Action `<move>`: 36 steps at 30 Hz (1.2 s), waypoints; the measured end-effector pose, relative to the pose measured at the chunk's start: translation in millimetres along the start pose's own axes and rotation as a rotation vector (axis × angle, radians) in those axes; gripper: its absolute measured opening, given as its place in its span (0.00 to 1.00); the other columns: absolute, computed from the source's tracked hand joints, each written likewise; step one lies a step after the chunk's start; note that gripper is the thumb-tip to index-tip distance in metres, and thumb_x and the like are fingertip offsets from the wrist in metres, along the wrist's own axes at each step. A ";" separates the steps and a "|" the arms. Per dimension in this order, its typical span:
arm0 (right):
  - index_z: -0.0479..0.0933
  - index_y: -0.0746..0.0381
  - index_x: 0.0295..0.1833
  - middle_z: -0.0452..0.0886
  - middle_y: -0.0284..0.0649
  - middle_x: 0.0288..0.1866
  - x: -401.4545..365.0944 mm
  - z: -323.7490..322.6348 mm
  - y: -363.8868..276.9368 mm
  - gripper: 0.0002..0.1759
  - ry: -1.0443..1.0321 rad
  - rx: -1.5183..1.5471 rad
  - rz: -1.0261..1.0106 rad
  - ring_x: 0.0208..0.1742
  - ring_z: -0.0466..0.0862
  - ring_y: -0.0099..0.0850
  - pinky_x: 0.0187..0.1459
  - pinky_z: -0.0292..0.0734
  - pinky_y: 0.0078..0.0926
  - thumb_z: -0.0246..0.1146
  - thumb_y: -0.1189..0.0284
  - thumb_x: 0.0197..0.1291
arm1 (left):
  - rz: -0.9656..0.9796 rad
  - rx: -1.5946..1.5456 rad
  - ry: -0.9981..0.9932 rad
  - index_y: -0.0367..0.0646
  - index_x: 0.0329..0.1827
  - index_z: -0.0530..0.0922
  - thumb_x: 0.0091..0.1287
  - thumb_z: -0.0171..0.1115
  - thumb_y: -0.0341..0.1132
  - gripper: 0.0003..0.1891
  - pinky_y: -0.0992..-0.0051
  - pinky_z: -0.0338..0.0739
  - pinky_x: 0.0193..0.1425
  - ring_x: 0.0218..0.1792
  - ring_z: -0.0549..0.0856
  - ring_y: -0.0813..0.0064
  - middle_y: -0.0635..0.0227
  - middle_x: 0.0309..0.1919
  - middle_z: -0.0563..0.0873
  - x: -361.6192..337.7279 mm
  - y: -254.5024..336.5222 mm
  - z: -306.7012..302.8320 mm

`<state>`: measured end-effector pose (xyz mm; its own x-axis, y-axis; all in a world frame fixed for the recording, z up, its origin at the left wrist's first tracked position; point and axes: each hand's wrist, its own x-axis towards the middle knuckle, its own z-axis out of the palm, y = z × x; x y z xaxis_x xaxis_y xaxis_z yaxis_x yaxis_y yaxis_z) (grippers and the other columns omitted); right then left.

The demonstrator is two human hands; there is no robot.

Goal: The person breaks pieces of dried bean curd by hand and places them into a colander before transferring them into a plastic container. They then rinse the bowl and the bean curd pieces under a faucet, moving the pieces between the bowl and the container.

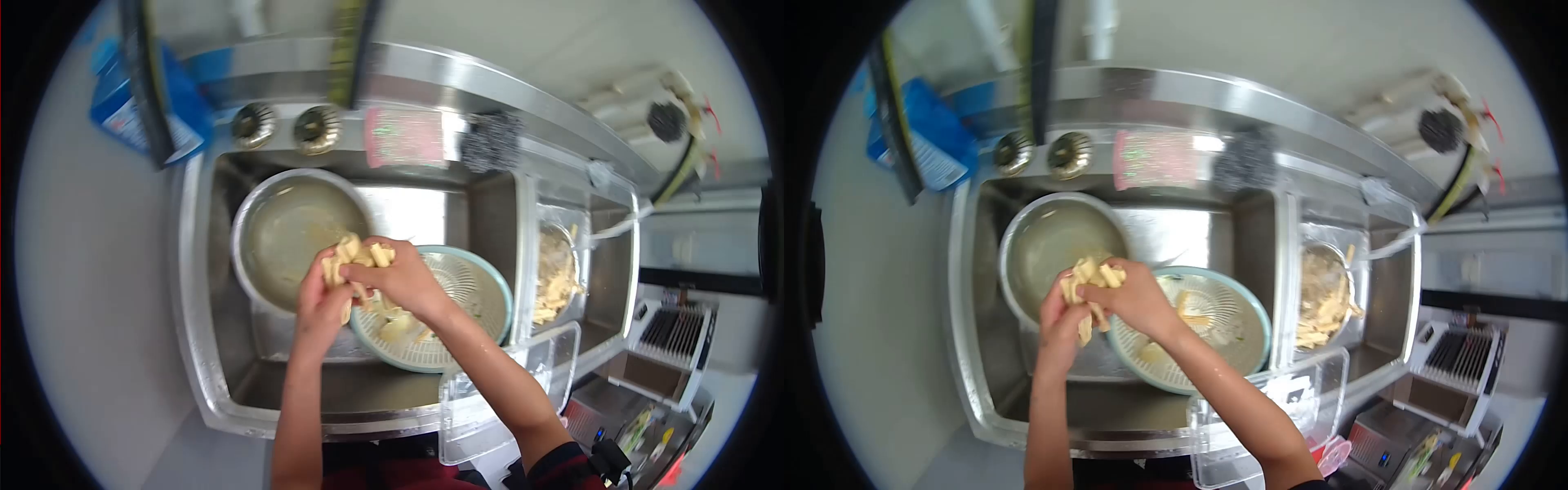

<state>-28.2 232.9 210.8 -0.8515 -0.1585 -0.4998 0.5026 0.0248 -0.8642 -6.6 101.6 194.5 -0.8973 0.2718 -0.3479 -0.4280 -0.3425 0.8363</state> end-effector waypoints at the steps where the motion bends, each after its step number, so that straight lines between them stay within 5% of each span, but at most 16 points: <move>1: 0.72 0.70 0.33 0.76 0.36 0.24 -7.7 -9.5 -4.8 0.15 0.016 -0.004 0.026 0.21 0.73 0.19 0.23 0.68 0.15 0.65 0.70 0.44 | -0.006 -0.005 -0.045 0.36 0.54 0.62 0.57 0.43 0.24 0.19 0.83 0.74 0.34 0.34 0.78 0.79 0.64 0.40 0.75 0.3 2.8 9.2; 4: 0.73 0.68 0.32 0.76 0.36 0.25 -33.9 -46.5 -10.0 0.13 0.061 0.124 0.010 0.22 0.73 0.19 0.23 0.67 0.15 0.64 0.70 0.44 | -0.043 0.049 0.081 0.36 0.51 0.66 0.57 0.43 0.26 0.17 0.86 0.67 0.20 0.24 0.76 0.83 0.66 0.32 0.76 -0.2 7.0 44.1; 9: 0.65 0.65 0.42 0.74 0.39 0.24 -91.0 -126.3 -26.2 0.15 0.245 0.577 -0.036 0.22 0.75 0.25 0.24 0.73 0.20 0.59 0.79 0.48 | -0.071 0.017 0.054 0.39 0.39 0.71 0.63 0.46 0.33 0.08 0.86 0.54 0.15 0.14 0.63 0.90 0.78 0.17 0.67 17.0 7.7 98.5; 11: 0.64 0.62 0.32 0.69 0.34 0.19 -119.1 -162.9 -26.7 0.06 0.394 0.629 -0.131 0.16 0.67 0.18 0.21 0.70 0.17 0.54 0.78 0.50 | -0.058 0.185 -0.108 0.41 0.26 0.72 0.66 0.44 0.40 0.15 0.85 0.53 0.14 0.13 0.62 0.90 0.79 0.12 0.65 22.4 4.7 132.3; 16: 0.65 0.63 0.36 0.67 0.30 0.20 -152.1 -249.8 -0.4 0.08 0.718 0.258 -0.100 0.16 0.65 0.17 0.18 0.62 0.13 0.51 0.82 0.48 | 0.104 0.407 -0.447 0.40 0.13 0.66 0.66 0.38 0.52 0.28 0.73 0.59 0.15 0.10 0.64 0.79 0.70 0.07 0.64 63.5 -45.7 242.9; 17: 0.68 0.64 0.33 0.68 0.30 0.20 -155.6 -268.9 17.2 0.05 0.739 0.074 -0.045 0.17 0.66 0.17 0.18 0.62 0.14 0.52 0.80 0.48 | 0.107 0.307 -0.516 0.42 0.17 0.68 0.65 0.34 0.55 0.28 0.78 0.63 0.19 0.12 0.64 0.84 0.77 0.08 0.61 73.9 -60.9 267.2; 19: 0.70 0.64 0.37 0.73 0.33 0.24 -162.8 -297.6 46.5 0.07 0.719 0.004 0.164 0.19 0.71 0.19 0.21 0.67 0.17 0.53 0.76 0.50 | -0.346 0.044 -0.677 0.36 0.37 0.70 0.61 0.32 0.63 0.34 0.75 0.72 0.34 0.24 0.75 0.73 0.65 0.23 0.75 79.5 -80.2 302.5; 21: 0.69 0.65 0.45 0.75 0.34 0.30 -172.6 -320.3 77.2 0.15 0.742 0.052 0.190 0.28 0.77 0.23 0.28 0.73 0.18 0.55 0.71 0.52 | -0.193 0.166 -0.727 0.31 0.49 0.67 0.60 0.28 0.64 0.40 0.67 0.66 0.52 0.45 0.74 0.64 0.50 0.44 0.74 77.8 -114.2 322.6; 22: 0.67 0.63 0.50 0.76 0.35 0.36 -176.3 -338.1 89.7 0.19 0.614 0.029 0.219 0.34 0.78 0.24 0.29 0.73 0.19 0.54 0.67 0.54 | -0.346 0.363 -0.971 0.29 0.51 0.65 0.61 0.34 0.61 0.37 0.66 0.65 0.53 0.50 0.72 0.59 0.44 0.51 0.68 82.0 -80.2 303.2; 24: 0.63 0.59 0.55 0.74 0.37 0.44 -179.9 -340.4 88.4 0.22 0.688 0.067 0.343 0.39 0.77 0.27 0.33 0.72 0.19 0.52 0.64 0.55 | 0.245 0.624 -0.710 0.27 0.45 0.68 0.60 0.48 0.50 0.27 0.67 0.65 0.52 0.48 0.73 0.54 0.43 0.47 0.71 65.8 -107.4 279.5; 25: 0.62 0.58 0.56 0.73 0.37 0.46 -176.1 -339.5 87.4 0.22 0.736 0.073 0.382 0.40 0.77 0.27 0.35 0.71 0.19 0.51 0.63 0.55 | 0.189 0.430 -0.809 0.28 0.48 0.67 0.60 0.50 0.47 0.26 0.68 0.66 0.52 0.48 0.74 0.56 0.44 0.45 0.73 53.2 -58.3 237.9; 28: 0.66 0.61 0.52 0.74 0.35 0.43 -154.8 -320.7 76.1 0.20 0.942 -0.320 0.164 0.42 0.75 0.26 0.40 0.66 0.20 0.52 0.65 0.55 | -0.092 0.060 -0.515 0.35 0.49 0.70 0.62 0.50 0.35 0.16 0.75 0.69 0.52 0.46 0.76 0.73 0.60 0.44 0.77 33.4 -31.6 122.2; 29: 0.68 0.62 0.49 0.75 0.35 0.42 -139.8 -299.0 58.3 0.17 0.869 -0.355 0.048 0.41 0.75 0.25 0.39 0.66 0.19 0.53 0.67 0.54 | 0.042 0.045 -0.286 0.37 0.45 0.73 0.61 0.52 0.32 0.11 0.76 0.71 0.48 0.44 0.77 0.74 0.61 0.40 0.79 32.0 -51.8 68.5; 31: 0.72 0.63 0.41 0.76 0.35 0.35 -101.2 -228.0 14.6 0.10 0.648 -0.413 -0.141 0.39 0.75 0.23 0.38 0.67 0.15 0.53 0.73 0.54 | 0.216 0.618 0.287 0.40 0.36 0.75 0.59 0.54 0.28 0.05 0.79 0.72 0.38 0.34 0.78 0.77 0.66 0.31 0.80 21.5 -57.3 -15.7; 33: 0.73 0.65 0.38 0.78 0.36 0.32 -60.7 -145.3 -6.1 0.07 0.404 -0.433 -0.116 0.34 0.77 0.23 0.35 0.71 0.18 0.53 0.76 0.54 | 0.224 0.985 0.325 0.39 0.35 0.75 0.51 0.56 0.25 0.08 0.73 0.70 0.43 0.39 0.76 0.66 0.61 0.35 0.77 17.7 -70.9 -92.8; 36: 0.72 0.66 0.37 0.77 0.47 0.33 -2.0 -36.3 9.0 0.09 -0.047 -0.832 -0.192 0.35 0.80 0.37 0.38 0.73 0.30 0.57 0.75 0.48 | 0.199 1.350 0.197 0.39 0.35 0.75 0.45 0.57 0.24 0.12 0.67 0.67 0.48 0.45 0.72 0.59 0.59 0.39 0.74 29.5 -98.2 -134.7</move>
<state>-27.3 269.2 201.9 -0.8942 -0.2745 -0.3535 0.0616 0.7068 -0.7047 -5.6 22.1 45.1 -0.9792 0.1518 -0.1344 0.0422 0.8008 0.5975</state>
